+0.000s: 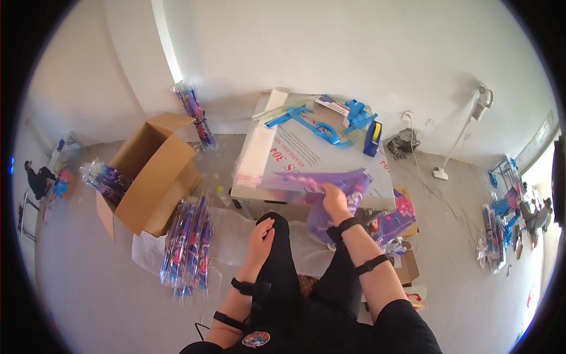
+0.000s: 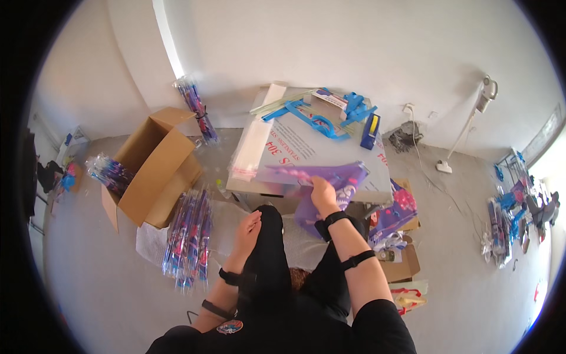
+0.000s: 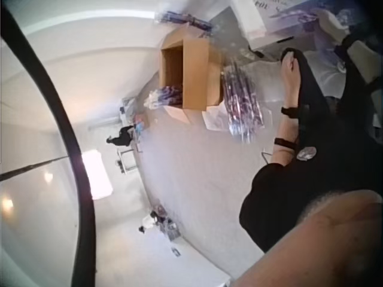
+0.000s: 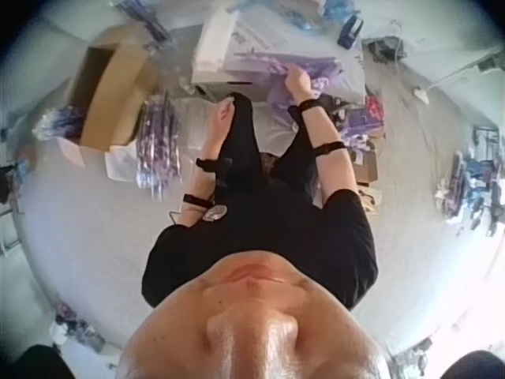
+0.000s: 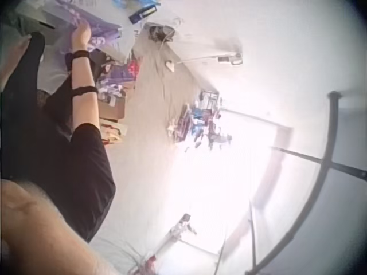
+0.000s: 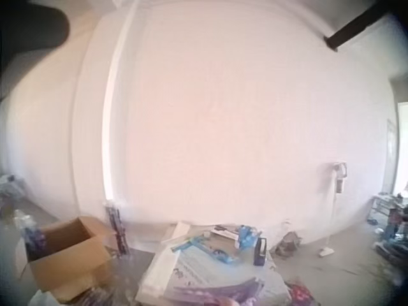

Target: Assembling a character-themed kite by attaching tails and structural components with tape.

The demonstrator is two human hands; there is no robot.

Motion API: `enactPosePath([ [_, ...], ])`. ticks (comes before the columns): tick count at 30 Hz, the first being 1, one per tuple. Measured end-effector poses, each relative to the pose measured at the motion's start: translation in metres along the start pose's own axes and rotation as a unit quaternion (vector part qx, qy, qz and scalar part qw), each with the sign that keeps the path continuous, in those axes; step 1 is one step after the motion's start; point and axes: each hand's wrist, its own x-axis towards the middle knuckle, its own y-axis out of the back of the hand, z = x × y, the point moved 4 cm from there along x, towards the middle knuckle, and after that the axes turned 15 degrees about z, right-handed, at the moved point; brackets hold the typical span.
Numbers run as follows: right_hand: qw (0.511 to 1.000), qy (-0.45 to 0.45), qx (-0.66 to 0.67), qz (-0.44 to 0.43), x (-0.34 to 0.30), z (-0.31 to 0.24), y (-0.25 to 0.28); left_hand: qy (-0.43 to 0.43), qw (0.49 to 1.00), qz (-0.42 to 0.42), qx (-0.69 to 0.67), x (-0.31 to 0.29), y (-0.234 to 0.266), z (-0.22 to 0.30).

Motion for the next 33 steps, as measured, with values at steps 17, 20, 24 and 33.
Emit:
enactPosePath([
  [17,0.639,-0.259,0.702,0.18,-0.176,-0.031,0.199,0.476,0.632,-0.183,-0.584,-0.008,-0.06,0.085],
  [20,0.62,-0.3,0.706,0.168,-0.195,-0.025,0.19,0.422,0.617,-0.074,-0.66,0.007,-0.061,0.104],
  [24,0.635,-0.31,0.69,0.159,-0.203,-0.036,0.195,0.408,0.689,0.0,-0.599,0.028,-0.047,0.091],
  [33,0.646,-0.175,0.719,0.187,-0.161,-0.02,0.21,0.311,0.779,0.186,-0.512,0.057,0.02,0.092],
])
